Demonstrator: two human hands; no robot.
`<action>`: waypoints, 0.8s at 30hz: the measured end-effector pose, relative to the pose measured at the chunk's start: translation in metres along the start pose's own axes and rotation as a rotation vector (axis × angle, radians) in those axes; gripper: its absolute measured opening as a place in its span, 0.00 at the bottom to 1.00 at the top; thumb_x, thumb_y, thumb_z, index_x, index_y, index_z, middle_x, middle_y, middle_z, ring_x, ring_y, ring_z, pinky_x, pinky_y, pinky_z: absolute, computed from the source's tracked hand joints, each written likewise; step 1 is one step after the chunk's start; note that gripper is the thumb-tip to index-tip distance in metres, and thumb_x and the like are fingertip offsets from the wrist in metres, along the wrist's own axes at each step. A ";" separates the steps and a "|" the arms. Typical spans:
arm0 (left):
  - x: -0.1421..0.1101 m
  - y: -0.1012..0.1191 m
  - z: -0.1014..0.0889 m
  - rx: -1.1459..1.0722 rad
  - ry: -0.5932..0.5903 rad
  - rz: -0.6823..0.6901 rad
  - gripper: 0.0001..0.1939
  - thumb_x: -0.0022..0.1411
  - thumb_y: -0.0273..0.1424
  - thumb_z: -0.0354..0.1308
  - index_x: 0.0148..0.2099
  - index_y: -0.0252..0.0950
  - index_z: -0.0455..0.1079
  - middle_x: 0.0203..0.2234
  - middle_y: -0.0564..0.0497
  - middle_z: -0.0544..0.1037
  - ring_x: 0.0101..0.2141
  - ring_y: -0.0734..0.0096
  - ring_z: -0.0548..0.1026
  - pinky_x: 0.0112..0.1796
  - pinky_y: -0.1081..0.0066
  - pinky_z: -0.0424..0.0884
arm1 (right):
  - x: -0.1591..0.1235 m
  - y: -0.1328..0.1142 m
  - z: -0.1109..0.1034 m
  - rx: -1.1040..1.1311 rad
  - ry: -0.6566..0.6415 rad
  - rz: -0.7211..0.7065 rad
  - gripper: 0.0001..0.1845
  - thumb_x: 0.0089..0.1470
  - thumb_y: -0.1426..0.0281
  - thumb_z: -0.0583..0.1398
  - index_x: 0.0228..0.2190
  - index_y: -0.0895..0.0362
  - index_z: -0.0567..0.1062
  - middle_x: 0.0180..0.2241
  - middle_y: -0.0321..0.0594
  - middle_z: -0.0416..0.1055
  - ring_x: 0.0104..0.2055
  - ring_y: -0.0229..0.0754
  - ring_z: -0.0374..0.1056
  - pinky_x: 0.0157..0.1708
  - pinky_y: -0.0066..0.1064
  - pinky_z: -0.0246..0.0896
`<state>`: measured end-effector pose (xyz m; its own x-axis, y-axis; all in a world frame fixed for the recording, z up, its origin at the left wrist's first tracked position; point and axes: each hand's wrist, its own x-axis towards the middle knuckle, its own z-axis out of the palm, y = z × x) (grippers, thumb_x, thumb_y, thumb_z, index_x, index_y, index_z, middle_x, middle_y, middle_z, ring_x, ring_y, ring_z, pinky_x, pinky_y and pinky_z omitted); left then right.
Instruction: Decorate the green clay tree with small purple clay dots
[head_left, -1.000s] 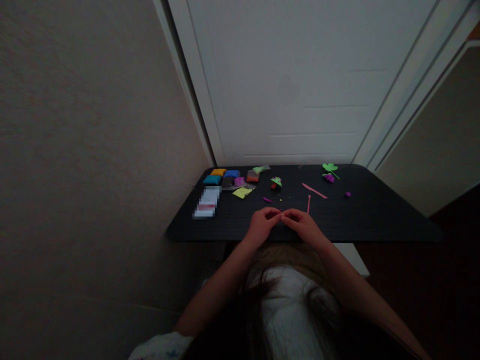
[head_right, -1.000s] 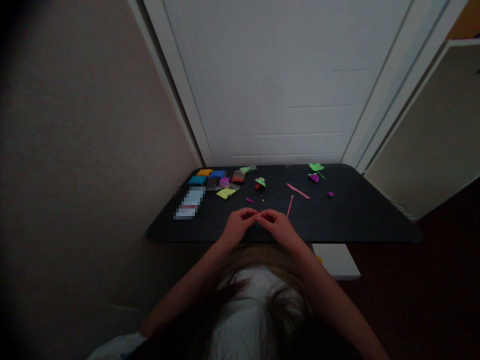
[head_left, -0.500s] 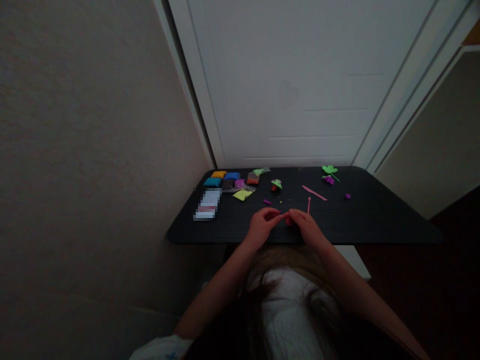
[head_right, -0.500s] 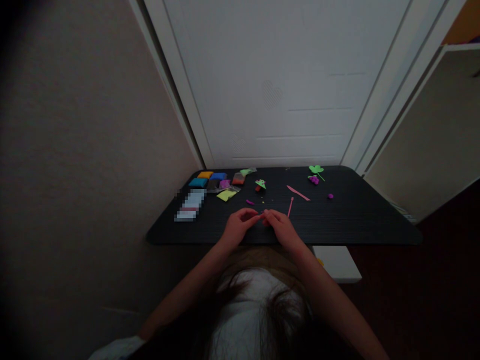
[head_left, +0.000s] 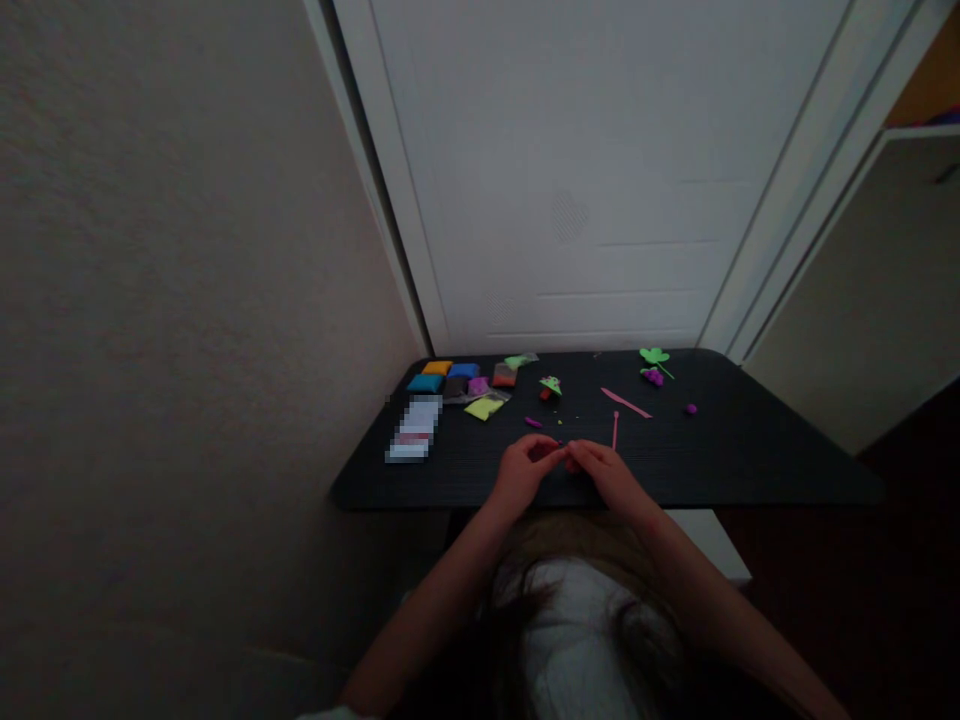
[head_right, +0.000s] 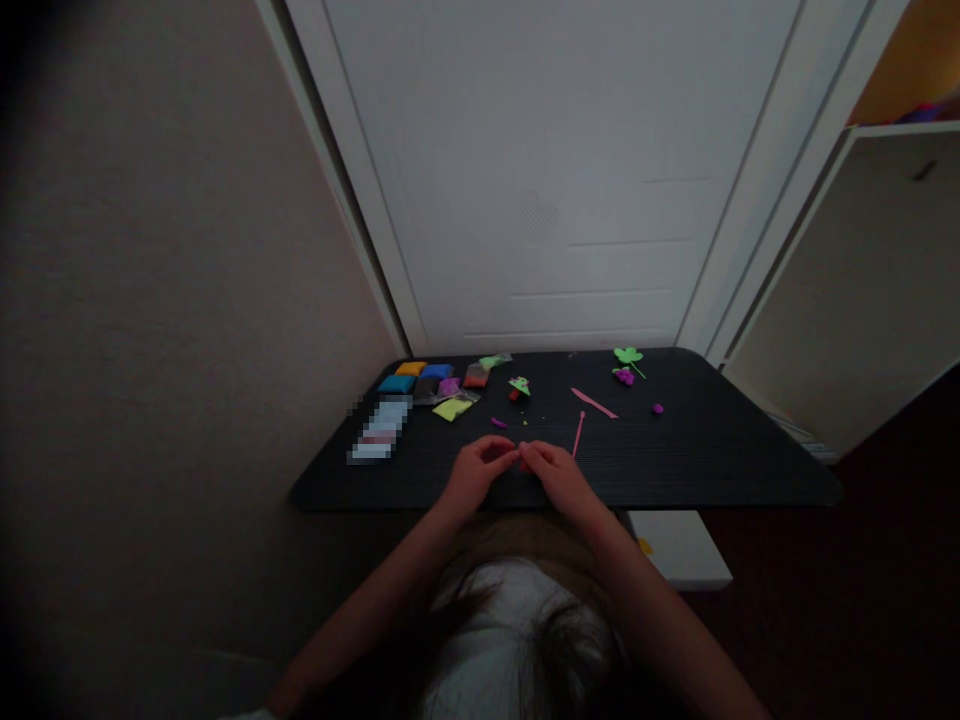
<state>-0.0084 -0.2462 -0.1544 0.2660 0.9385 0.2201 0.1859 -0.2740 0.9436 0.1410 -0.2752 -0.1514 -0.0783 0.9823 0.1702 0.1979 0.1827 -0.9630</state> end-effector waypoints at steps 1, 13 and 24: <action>0.000 0.001 0.000 -0.001 0.002 0.000 0.16 0.47 0.40 0.57 0.35 0.33 0.69 0.29 0.49 0.74 0.31 0.69 0.71 0.33 0.71 0.65 | 0.000 0.000 0.000 -0.002 -0.004 -0.002 0.20 0.50 0.54 0.51 0.23 0.57 0.71 0.23 0.36 0.65 0.29 0.37 0.60 0.32 0.29 0.54; -0.001 0.000 0.000 -0.015 0.014 0.006 0.17 0.47 0.40 0.57 0.35 0.33 0.69 0.29 0.48 0.74 0.31 0.69 0.71 0.33 0.71 0.65 | 0.000 0.001 0.000 0.006 0.046 -0.001 0.20 0.50 0.54 0.50 0.26 0.57 0.71 0.25 0.36 0.66 0.30 0.38 0.61 0.33 0.29 0.54; -0.003 0.002 -0.002 -0.027 0.017 0.003 0.13 0.48 0.38 0.56 0.33 0.33 0.70 0.27 0.50 0.74 0.30 0.70 0.70 0.32 0.71 0.65 | -0.003 -0.004 0.002 0.002 0.065 0.011 0.20 0.50 0.55 0.50 0.28 0.56 0.72 0.24 0.36 0.66 0.30 0.39 0.61 0.32 0.29 0.54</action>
<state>-0.0108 -0.2488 -0.1524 0.2502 0.9412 0.2270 0.1595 -0.2713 0.9492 0.1386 -0.2785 -0.1485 -0.0128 0.9850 0.1723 0.1962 0.1714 -0.9655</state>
